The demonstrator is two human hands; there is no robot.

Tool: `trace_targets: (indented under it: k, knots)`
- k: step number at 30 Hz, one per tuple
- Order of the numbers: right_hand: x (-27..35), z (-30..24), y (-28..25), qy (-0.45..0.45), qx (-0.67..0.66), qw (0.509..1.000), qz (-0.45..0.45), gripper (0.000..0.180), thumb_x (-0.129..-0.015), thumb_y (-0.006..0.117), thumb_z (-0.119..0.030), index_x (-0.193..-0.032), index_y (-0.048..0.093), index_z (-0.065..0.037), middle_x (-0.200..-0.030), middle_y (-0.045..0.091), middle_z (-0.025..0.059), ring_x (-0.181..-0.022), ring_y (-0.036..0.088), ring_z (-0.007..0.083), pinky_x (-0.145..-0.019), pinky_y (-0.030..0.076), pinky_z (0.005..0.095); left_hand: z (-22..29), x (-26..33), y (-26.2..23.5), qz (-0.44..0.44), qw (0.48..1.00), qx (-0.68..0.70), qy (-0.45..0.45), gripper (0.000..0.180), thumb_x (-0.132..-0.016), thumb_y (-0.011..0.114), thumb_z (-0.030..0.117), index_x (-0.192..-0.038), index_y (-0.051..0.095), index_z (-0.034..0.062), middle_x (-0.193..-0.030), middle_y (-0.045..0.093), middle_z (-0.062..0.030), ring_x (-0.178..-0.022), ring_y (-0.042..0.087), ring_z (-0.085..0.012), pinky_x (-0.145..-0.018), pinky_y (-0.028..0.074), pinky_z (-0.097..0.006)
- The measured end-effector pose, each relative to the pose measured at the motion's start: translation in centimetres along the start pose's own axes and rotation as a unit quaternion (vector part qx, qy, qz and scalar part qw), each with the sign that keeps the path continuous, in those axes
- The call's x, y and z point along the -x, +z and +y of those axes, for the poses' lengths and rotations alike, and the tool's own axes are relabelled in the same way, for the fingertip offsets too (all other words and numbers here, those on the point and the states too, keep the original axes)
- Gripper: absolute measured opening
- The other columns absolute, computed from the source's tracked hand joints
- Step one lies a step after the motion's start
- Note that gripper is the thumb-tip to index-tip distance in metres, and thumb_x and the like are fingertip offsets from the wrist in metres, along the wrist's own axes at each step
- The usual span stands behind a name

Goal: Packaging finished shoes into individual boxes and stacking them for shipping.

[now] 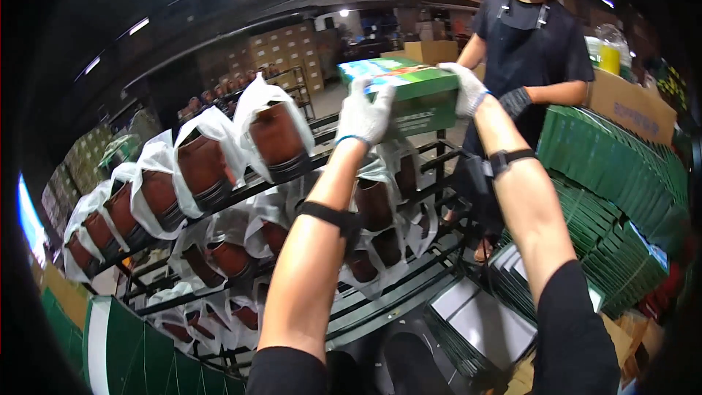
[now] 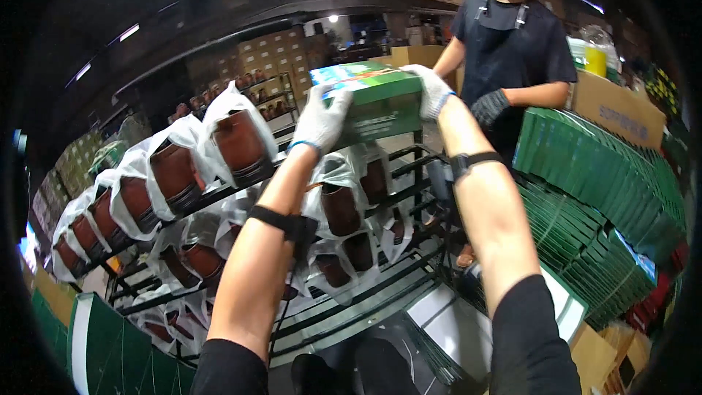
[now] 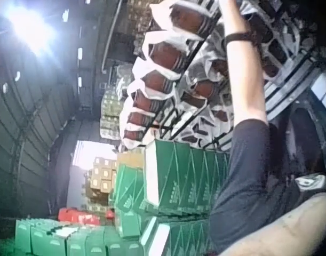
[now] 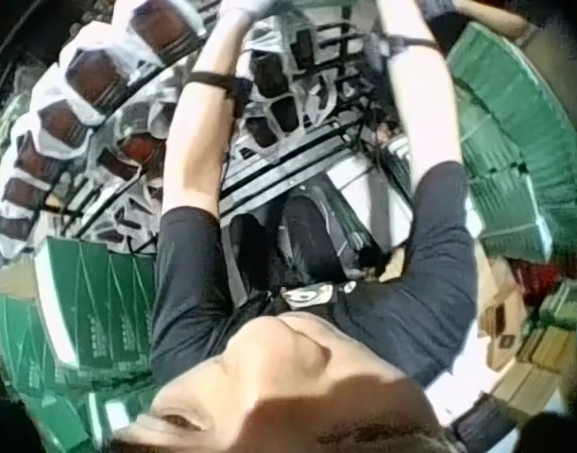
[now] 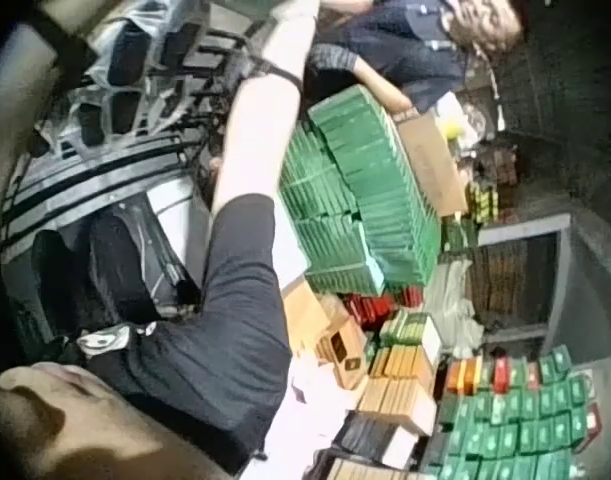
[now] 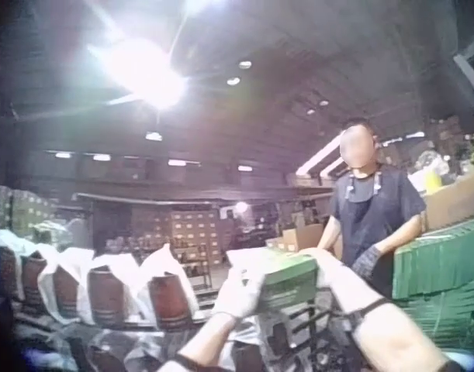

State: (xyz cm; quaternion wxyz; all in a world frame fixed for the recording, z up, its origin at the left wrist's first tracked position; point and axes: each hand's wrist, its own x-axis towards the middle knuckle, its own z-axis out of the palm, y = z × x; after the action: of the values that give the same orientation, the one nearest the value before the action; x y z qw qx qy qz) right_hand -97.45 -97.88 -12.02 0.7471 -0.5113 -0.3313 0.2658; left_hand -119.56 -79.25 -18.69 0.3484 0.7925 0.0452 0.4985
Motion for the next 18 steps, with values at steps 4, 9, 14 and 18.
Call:
trace_targets:
  k: [4, 9, 14, 18]
  knots:
    - [5.9, 3.8, 7.4, -0.117, 0.044, 0.936, 0.328, 0.053, -0.102, 0.060, -0.055, -0.122, 0.074, -0.008, -0.104, 0.070, 0.0066, -0.089, 0.065, 0.0261, -0.089, 0.056, 0.0440, 1.4, 6.2, -5.3, 0.030, 0.998, -0.059, 0.005, 0.080, -0.097, 0.077, 0.044, -0.160, 0.047, 0.0053, -0.160, 0.041, -0.0445, -0.143, 0.052, -0.0571, -0.118, 0.047, -0.054]
    - [13.8, 13.6, 21.6, -0.575, 0.381, 0.711, 0.134, 0.050, -0.097, 0.071, -0.020, -0.142, 0.065, -0.001, -0.137, 0.069, 0.0175, -0.125, 0.067, 0.0286, -0.112, 0.051, 0.0410, 2.3, 27.0, -21.3, 0.035, 0.925, -0.335, 0.177, 0.068, -0.073, 0.093, 0.023, -0.136, 0.071, 0.0072, -0.153, 0.058, -0.0255, -0.144, 0.053, -0.0489, -0.121, 0.043, -0.054]
    - [12.1, 10.3, 40.2, -0.382, 0.721, 0.574, -0.066, 0.065, -0.101, 0.049, -0.074, -0.136, 0.072, -0.024, -0.120, 0.079, 0.0172, -0.110, 0.074, 0.0415, -0.097, 0.057, 0.0540, 3.5, 37.7, -47.2, 0.139, 0.662, -0.713, -0.183, 0.081, -0.077, 0.093, 0.012, -0.149, 0.060, 0.0024, -0.161, 0.053, -0.0274, -0.150, 0.050, -0.0433, -0.127, 0.039, -0.046]
    - [10.7, 13.6, 46.4, -0.385, 0.720, 0.575, -0.045, 0.066, -0.097, 0.050, -0.076, -0.132, 0.078, -0.027, -0.133, 0.079, 0.0067, -0.129, 0.070, 0.0300, -0.123, 0.035, 0.0557, 5.0, 39.1, -55.2, 0.003, 0.729, -0.591, -0.347, 0.062, -0.085, 0.086, 0.009, -0.142, 0.065, -0.0020, -0.136, 0.069, -0.0307, -0.128, 0.066, -0.0465, -0.112, 0.051, -0.048]
